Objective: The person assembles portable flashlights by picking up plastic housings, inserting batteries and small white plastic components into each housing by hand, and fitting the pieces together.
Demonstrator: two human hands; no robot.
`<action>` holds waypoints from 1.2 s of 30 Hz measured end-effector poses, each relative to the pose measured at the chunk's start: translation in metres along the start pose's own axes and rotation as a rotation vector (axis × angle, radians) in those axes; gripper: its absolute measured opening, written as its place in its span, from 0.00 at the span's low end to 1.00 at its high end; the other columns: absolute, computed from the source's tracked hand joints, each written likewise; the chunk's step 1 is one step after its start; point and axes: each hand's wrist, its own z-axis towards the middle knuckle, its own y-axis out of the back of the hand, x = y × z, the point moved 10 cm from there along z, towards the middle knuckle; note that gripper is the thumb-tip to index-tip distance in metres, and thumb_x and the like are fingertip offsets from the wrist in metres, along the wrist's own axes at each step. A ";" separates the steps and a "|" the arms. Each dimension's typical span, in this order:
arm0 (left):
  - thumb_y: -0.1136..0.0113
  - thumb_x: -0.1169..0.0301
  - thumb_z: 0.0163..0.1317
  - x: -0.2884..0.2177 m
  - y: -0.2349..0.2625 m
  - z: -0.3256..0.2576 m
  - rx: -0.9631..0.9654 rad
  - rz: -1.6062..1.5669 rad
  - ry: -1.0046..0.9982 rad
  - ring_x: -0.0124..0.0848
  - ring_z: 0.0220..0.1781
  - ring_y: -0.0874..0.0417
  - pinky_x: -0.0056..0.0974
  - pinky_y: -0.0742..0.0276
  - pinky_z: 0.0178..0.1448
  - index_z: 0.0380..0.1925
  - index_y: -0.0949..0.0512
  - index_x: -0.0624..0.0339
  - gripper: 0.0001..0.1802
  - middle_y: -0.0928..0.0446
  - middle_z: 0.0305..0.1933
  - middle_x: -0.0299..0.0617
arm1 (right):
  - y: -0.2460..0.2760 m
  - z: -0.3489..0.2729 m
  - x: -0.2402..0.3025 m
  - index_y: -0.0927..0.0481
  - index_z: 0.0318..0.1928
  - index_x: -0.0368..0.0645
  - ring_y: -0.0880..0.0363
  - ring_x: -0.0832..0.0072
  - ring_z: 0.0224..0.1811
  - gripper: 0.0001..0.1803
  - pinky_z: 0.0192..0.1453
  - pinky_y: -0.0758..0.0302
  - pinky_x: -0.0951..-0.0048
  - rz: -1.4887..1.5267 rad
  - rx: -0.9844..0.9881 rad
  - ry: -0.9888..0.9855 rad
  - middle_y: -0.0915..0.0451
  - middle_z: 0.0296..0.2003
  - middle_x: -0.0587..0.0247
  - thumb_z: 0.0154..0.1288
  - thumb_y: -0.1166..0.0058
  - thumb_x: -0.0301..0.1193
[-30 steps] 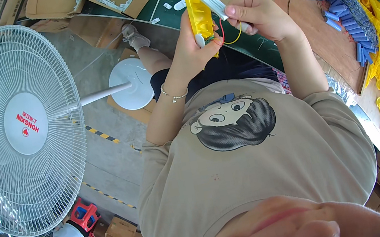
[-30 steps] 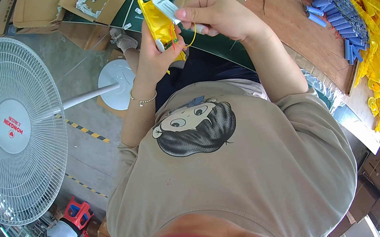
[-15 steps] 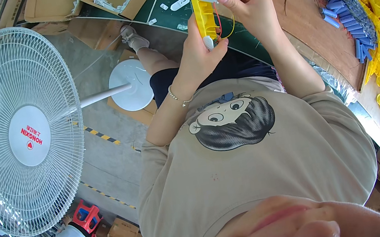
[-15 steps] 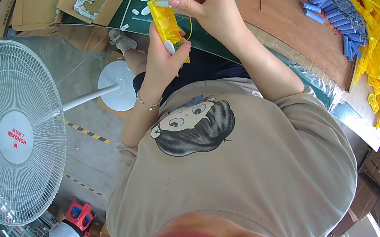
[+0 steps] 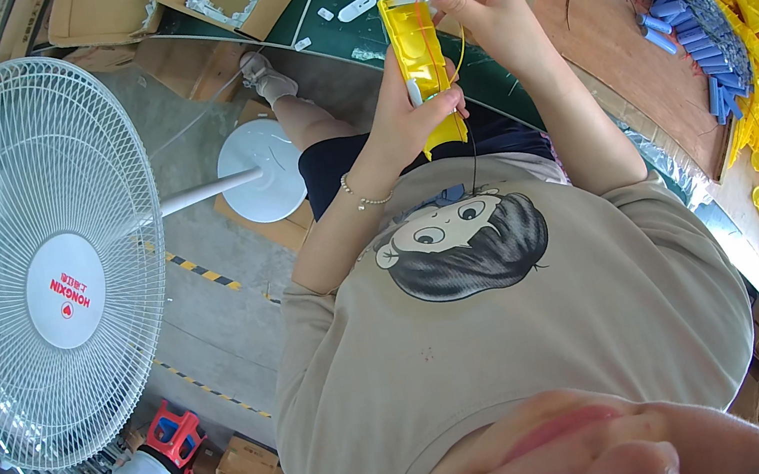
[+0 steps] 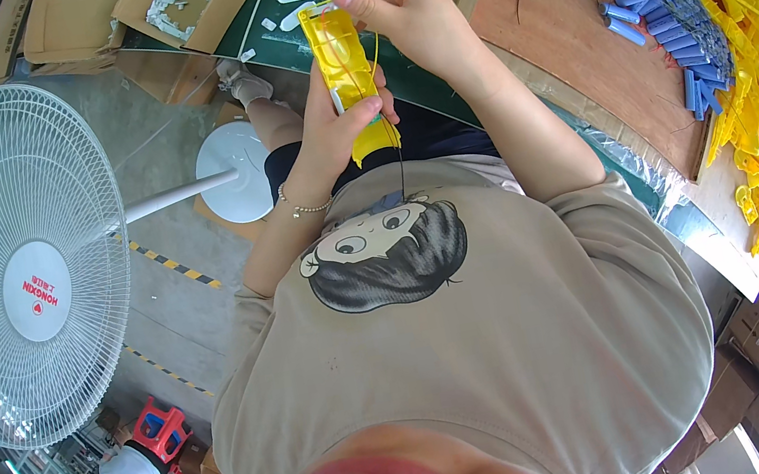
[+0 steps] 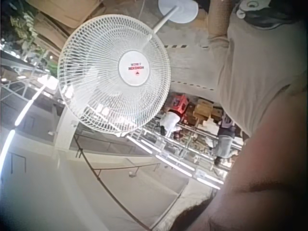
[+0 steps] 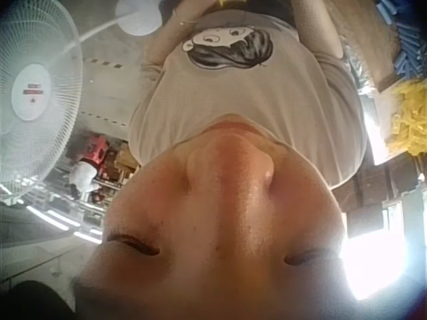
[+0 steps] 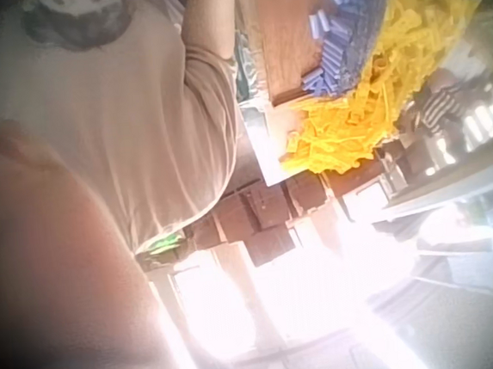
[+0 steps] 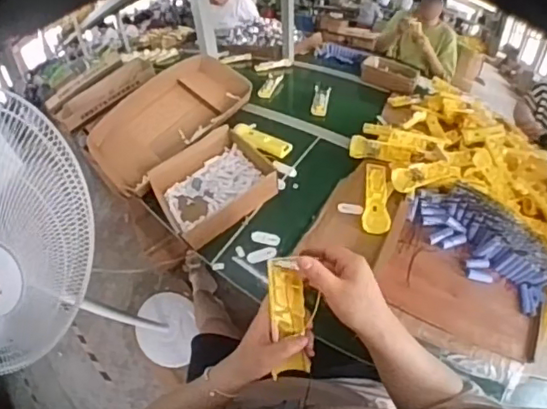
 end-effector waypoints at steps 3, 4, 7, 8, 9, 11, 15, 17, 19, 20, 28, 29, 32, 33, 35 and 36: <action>0.44 0.80 0.56 0.000 0.000 0.000 0.036 -0.065 -0.001 0.28 0.36 0.23 0.37 0.20 0.40 0.60 0.48 0.57 0.34 0.33 0.43 0.42 | -0.008 -0.002 -0.002 0.20 0.43 0.31 0.20 0.75 0.36 0.25 0.43 0.26 0.77 -0.053 0.083 0.038 0.17 0.32 0.56 0.64 0.44 0.45; 0.44 0.80 0.56 -0.002 0.002 0.000 0.036 -0.043 -0.006 0.28 0.36 0.23 0.36 0.20 0.40 0.60 0.48 0.57 0.33 0.33 0.43 0.42 | -0.010 -0.002 -0.003 0.20 0.42 0.31 0.20 0.75 0.35 0.24 0.42 0.26 0.77 -0.041 0.091 0.055 0.18 0.31 0.56 0.64 0.45 0.45; 0.45 0.80 0.56 0.000 0.008 0.000 0.010 0.098 -0.004 0.29 0.36 0.23 0.36 0.20 0.40 0.61 0.48 0.58 0.34 0.32 0.43 0.43 | -0.007 -0.003 -0.002 0.19 0.39 0.32 0.21 0.77 0.32 0.23 0.38 0.26 0.77 -0.061 0.051 0.078 0.19 0.27 0.57 0.65 0.46 0.45; 0.46 0.81 0.56 0.002 0.011 0.000 -0.016 0.219 0.003 0.30 0.36 0.22 0.36 0.20 0.40 0.61 0.48 0.58 0.34 0.31 0.43 0.44 | -0.003 -0.004 -0.001 0.19 0.38 0.32 0.21 0.78 0.30 0.23 0.35 0.26 0.77 -0.092 0.003 0.086 0.19 0.25 0.58 0.65 0.46 0.44; 0.46 0.81 0.56 0.002 0.012 -0.001 -0.018 0.218 0.003 0.30 0.36 0.22 0.36 0.20 0.40 0.61 0.48 0.58 0.34 0.31 0.43 0.44 | -0.004 -0.005 0.001 0.19 0.38 0.32 0.21 0.78 0.30 0.23 0.35 0.26 0.77 -0.092 0.005 0.086 0.19 0.25 0.58 0.65 0.46 0.44; 0.42 0.78 0.55 -0.001 0.019 -0.002 -0.081 0.295 -0.020 0.27 0.40 0.24 0.33 0.22 0.43 0.60 0.47 0.61 0.34 0.32 0.43 0.42 | -0.003 -0.008 0.009 0.18 0.34 0.32 0.24 0.81 0.24 0.22 0.28 0.28 0.78 -0.278 -0.030 0.125 0.21 0.21 0.61 0.65 0.46 0.44; 0.41 0.78 0.54 -0.006 0.018 -0.001 -0.067 0.286 -0.062 0.28 0.40 0.24 0.32 0.23 0.44 0.61 0.46 0.62 0.35 0.31 0.43 0.42 | -0.011 -0.014 0.007 0.18 0.32 0.32 0.28 0.83 0.19 0.22 0.24 0.31 0.79 -0.108 0.002 0.097 0.23 0.17 0.64 0.64 0.44 0.43; 0.40 0.76 0.54 -0.005 0.015 0.000 -0.013 0.361 -0.023 0.28 0.41 0.24 0.33 0.24 0.45 0.62 0.46 0.63 0.36 0.30 0.43 0.43 | -0.006 -0.011 -0.013 0.18 0.32 0.32 0.28 0.83 0.19 0.22 0.24 0.32 0.80 0.010 0.012 -0.051 0.25 0.17 0.64 0.63 0.42 0.44; 0.40 0.76 0.54 -0.010 0.010 -0.002 0.010 0.466 -0.061 0.29 0.42 0.24 0.34 0.24 0.47 0.62 0.47 0.63 0.37 0.29 0.44 0.44 | -0.001 -0.008 -0.015 0.18 0.31 0.32 0.28 0.81 0.19 0.24 0.24 0.31 0.78 0.010 0.005 -0.086 0.25 0.16 0.64 0.61 0.41 0.46; 0.39 0.75 0.54 -0.014 0.006 -0.002 0.031 0.564 -0.101 0.29 0.43 0.23 0.34 0.24 0.48 0.63 0.47 0.64 0.39 0.29 0.45 0.45 | 0.002 -0.006 -0.012 0.18 0.32 0.32 0.27 0.80 0.20 0.25 0.25 0.30 0.77 -0.131 -0.030 -0.049 0.25 0.17 0.64 0.60 0.40 0.47; 0.34 0.69 0.53 -0.030 -0.003 -0.004 -0.043 0.783 -0.206 0.37 0.51 0.24 0.37 0.27 0.55 0.65 0.48 0.68 0.44 0.31 0.54 0.53 | -0.014 -0.013 -0.003 0.22 0.48 0.33 0.21 0.78 0.35 0.25 0.39 0.24 0.75 -0.027 0.145 0.000 0.19 0.34 0.59 0.56 0.36 0.40; 0.33 0.68 0.53 -0.035 -0.010 -0.006 0.012 0.847 -0.269 0.38 0.52 0.24 0.37 0.28 0.56 0.65 0.48 0.69 0.44 0.32 0.56 0.54 | -0.011 -0.013 -0.004 0.22 0.48 0.33 0.21 0.78 0.35 0.25 0.39 0.24 0.75 -0.027 0.145 -0.002 0.19 0.34 0.59 0.56 0.36 0.40; 0.30 0.66 0.51 -0.058 0.015 -0.007 -0.115 0.755 -0.487 0.40 0.53 0.24 0.40 0.28 0.57 0.63 0.44 0.67 0.44 0.33 0.58 0.54 | -0.020 -0.017 0.000 0.24 0.49 0.34 0.23 0.82 0.38 0.21 0.45 0.27 0.78 0.195 0.358 -0.059 0.19 0.36 0.62 0.58 0.37 0.33; 0.29 0.66 0.51 -0.074 0.028 -0.013 -0.265 0.683 -0.579 0.41 0.53 0.24 0.40 0.28 0.57 0.63 0.42 0.66 0.43 0.34 0.59 0.54 | -0.019 -0.018 -0.001 0.24 0.49 0.34 0.23 0.82 0.38 0.21 0.45 0.27 0.78 0.197 0.359 -0.060 0.19 0.36 0.62 0.58 0.37 0.33; 0.29 0.70 0.49 -0.103 0.028 -0.015 -0.298 0.795 -0.688 0.37 0.48 0.21 0.40 0.27 0.54 0.54 0.30 0.61 0.31 0.26 0.52 0.47 | -0.037 -0.030 0.002 0.25 0.49 0.33 0.23 0.81 0.39 0.21 0.44 0.26 0.78 0.191 0.574 -0.037 0.18 0.37 0.61 0.59 0.37 0.32; 0.30 0.72 0.48 -0.115 0.013 -0.018 -0.169 1.038 -0.826 0.35 0.44 0.20 0.39 0.27 0.52 0.48 0.25 0.59 0.25 0.23 0.46 0.42 | -0.040 -0.031 0.003 0.27 0.50 0.33 0.23 0.80 0.39 0.22 0.44 0.26 0.78 0.210 0.611 -0.045 0.18 0.38 0.61 0.59 0.37 0.32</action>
